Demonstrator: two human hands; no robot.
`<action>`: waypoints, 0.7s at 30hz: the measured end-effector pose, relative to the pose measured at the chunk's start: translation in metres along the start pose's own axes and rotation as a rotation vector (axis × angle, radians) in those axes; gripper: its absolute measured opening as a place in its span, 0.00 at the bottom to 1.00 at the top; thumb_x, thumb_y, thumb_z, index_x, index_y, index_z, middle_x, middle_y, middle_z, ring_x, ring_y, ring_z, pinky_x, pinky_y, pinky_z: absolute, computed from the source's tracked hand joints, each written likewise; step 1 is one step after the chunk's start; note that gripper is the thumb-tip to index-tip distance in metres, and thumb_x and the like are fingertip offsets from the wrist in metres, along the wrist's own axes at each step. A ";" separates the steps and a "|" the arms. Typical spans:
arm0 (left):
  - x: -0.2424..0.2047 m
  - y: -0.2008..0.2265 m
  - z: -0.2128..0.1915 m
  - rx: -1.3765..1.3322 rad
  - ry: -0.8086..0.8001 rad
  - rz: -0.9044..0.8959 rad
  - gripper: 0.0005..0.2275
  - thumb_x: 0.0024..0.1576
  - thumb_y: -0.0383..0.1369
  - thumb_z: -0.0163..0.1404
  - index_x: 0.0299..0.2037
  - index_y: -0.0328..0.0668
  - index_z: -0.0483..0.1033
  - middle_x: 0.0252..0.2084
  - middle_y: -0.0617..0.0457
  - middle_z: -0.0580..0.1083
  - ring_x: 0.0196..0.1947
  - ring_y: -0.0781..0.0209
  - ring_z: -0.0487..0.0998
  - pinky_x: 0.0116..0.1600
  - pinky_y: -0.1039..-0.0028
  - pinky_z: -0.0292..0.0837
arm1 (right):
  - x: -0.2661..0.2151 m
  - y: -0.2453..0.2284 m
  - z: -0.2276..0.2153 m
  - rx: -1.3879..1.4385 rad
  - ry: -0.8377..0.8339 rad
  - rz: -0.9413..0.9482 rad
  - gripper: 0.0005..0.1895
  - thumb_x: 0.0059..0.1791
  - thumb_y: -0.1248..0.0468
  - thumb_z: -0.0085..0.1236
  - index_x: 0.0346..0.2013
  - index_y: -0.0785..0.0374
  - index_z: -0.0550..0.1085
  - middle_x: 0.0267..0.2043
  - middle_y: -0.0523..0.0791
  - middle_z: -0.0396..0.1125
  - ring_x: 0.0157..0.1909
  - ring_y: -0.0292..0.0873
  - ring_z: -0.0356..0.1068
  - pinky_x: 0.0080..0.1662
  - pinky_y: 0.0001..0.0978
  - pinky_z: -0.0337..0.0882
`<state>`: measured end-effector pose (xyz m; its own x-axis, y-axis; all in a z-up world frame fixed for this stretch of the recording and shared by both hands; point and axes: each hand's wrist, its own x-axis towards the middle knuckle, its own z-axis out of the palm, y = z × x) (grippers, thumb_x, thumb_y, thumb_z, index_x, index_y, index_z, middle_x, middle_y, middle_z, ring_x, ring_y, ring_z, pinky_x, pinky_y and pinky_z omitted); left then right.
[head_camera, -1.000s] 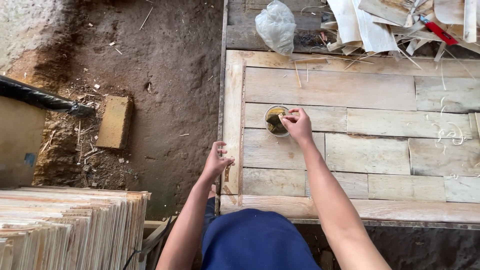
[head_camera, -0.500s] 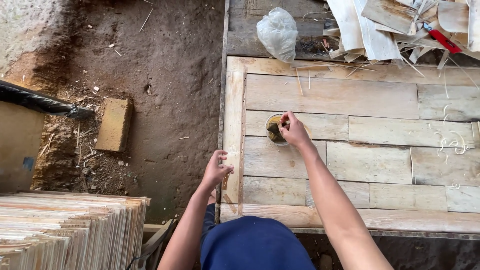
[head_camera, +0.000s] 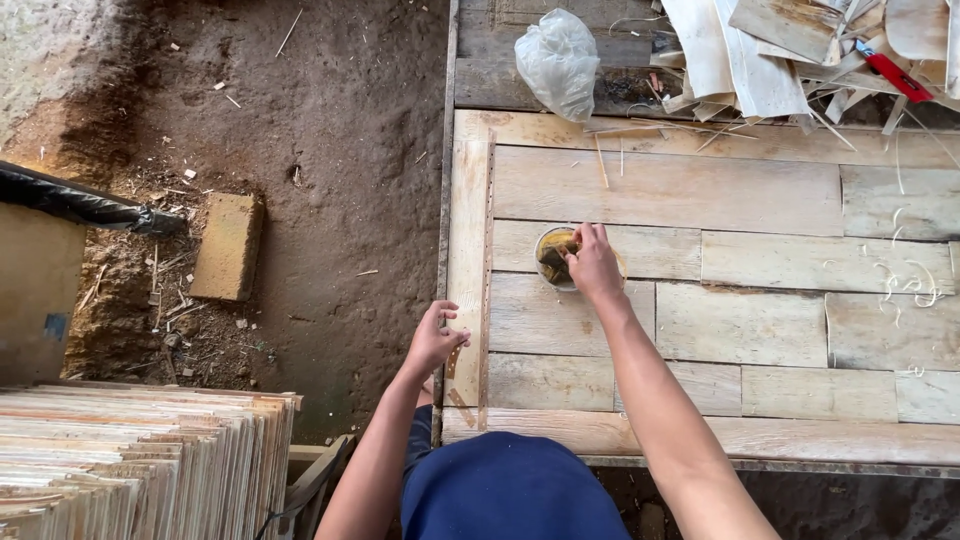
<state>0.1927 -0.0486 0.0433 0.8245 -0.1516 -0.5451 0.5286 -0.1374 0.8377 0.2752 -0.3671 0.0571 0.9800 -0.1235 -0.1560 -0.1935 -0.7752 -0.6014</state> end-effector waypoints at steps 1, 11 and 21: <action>-0.001 -0.001 0.000 -0.001 -0.002 -0.001 0.23 0.53 0.20 0.60 0.58 0.37 0.65 0.50 0.40 0.64 0.29 0.58 0.81 0.38 0.74 0.78 | 0.003 0.014 0.010 -0.002 0.000 0.002 0.18 0.45 0.75 0.61 0.42 0.60 0.64 0.47 0.47 0.61 0.46 0.57 0.75 0.48 0.50 0.79; 0.004 -0.010 0.007 0.010 -0.007 0.026 0.23 0.52 0.21 0.61 0.57 0.33 0.66 0.49 0.39 0.65 0.28 0.57 0.82 0.37 0.73 0.79 | -0.027 0.021 0.050 -0.075 0.107 -0.074 0.16 0.54 0.73 0.42 0.55 0.65 0.73 0.53 0.52 0.66 0.56 0.53 0.70 0.56 0.41 0.74; 0.000 -0.007 0.008 0.047 -0.007 0.018 0.23 0.52 0.22 0.61 0.56 0.34 0.67 0.50 0.39 0.65 0.28 0.55 0.83 0.37 0.72 0.80 | -0.038 0.009 0.047 -0.112 0.075 -0.089 0.26 0.51 0.75 0.35 0.63 0.73 0.69 0.57 0.56 0.63 0.57 0.58 0.70 0.56 0.45 0.73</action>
<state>0.1875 -0.0554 0.0367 0.8322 -0.1610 -0.5306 0.5036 -0.1807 0.8448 0.2343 -0.3408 0.0207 0.9946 -0.0943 -0.0443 -0.1036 -0.8491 -0.5180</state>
